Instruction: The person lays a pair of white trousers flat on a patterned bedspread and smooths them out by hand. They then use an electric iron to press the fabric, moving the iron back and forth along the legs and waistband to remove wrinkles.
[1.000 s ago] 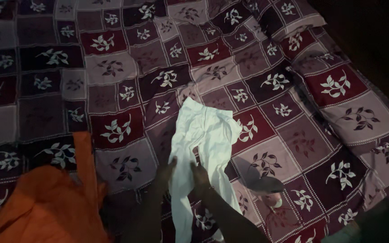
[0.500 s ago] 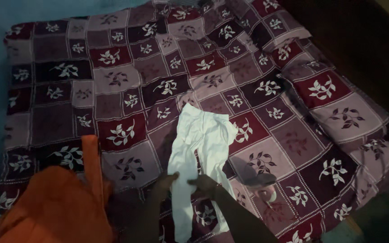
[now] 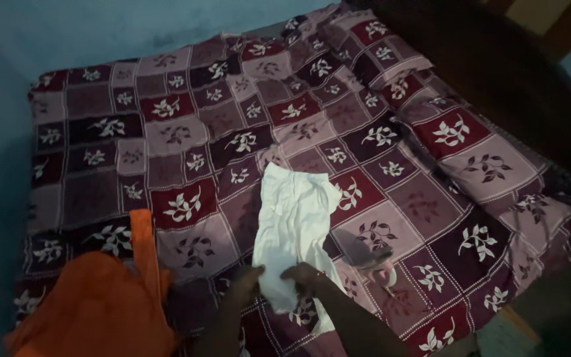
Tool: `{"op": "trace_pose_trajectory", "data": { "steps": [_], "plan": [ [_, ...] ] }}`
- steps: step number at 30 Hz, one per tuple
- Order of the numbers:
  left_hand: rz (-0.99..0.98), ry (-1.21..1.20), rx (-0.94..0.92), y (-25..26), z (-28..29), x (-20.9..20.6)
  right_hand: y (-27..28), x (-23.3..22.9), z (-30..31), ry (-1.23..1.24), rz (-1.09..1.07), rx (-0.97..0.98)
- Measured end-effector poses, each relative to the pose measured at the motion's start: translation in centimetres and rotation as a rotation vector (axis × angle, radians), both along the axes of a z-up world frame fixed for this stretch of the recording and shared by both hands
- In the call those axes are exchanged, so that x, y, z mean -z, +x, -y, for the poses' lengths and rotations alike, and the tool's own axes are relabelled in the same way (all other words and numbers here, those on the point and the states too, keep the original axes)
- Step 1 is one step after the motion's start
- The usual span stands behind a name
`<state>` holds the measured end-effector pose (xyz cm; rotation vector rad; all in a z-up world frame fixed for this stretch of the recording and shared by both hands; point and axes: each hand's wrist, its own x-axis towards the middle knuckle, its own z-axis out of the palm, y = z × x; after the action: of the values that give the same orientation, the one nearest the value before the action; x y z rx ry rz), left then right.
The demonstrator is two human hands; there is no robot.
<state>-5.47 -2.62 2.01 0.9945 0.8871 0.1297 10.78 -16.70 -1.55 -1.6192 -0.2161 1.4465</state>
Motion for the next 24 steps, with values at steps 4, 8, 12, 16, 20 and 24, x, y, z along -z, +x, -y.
{"op": "trace_pose_trajectory", "data": {
  "steps": [4, 8, 12, 16, 20, 24],
  "plan": [
    [-0.16, 0.355, -0.045, 0.1, 0.3, -1.2, 0.7, -0.4, 1.6, 0.809, 1.681, -0.536],
    [0.15, 0.008, 0.089, -0.2, 1.1, -1.7, -0.4, -0.3, 0.9, 0.424, 0.685, 0.099],
    [0.08, -0.174, 0.209, -0.9, 2.0, -1.4, 0.2, 0.2, 2.8, 0.28, 1.727, -0.333],
    [0.191, -0.272, 0.227, -1.3, 2.2, 0.4, 0.0, -1.5, 3.8, 0.285, 1.094, -0.398],
    [0.283, -0.243, 0.12, -1.3, 2.0, 2.9, -1.5, -4.8, 5.4, 0.13, 0.214, -0.404],
    [0.202, -0.081, -0.021, -1.5, 2.1, 3.6, -2.0, -4.4, 5.5, 0.133, 0.212, -0.282]
  ]
}}
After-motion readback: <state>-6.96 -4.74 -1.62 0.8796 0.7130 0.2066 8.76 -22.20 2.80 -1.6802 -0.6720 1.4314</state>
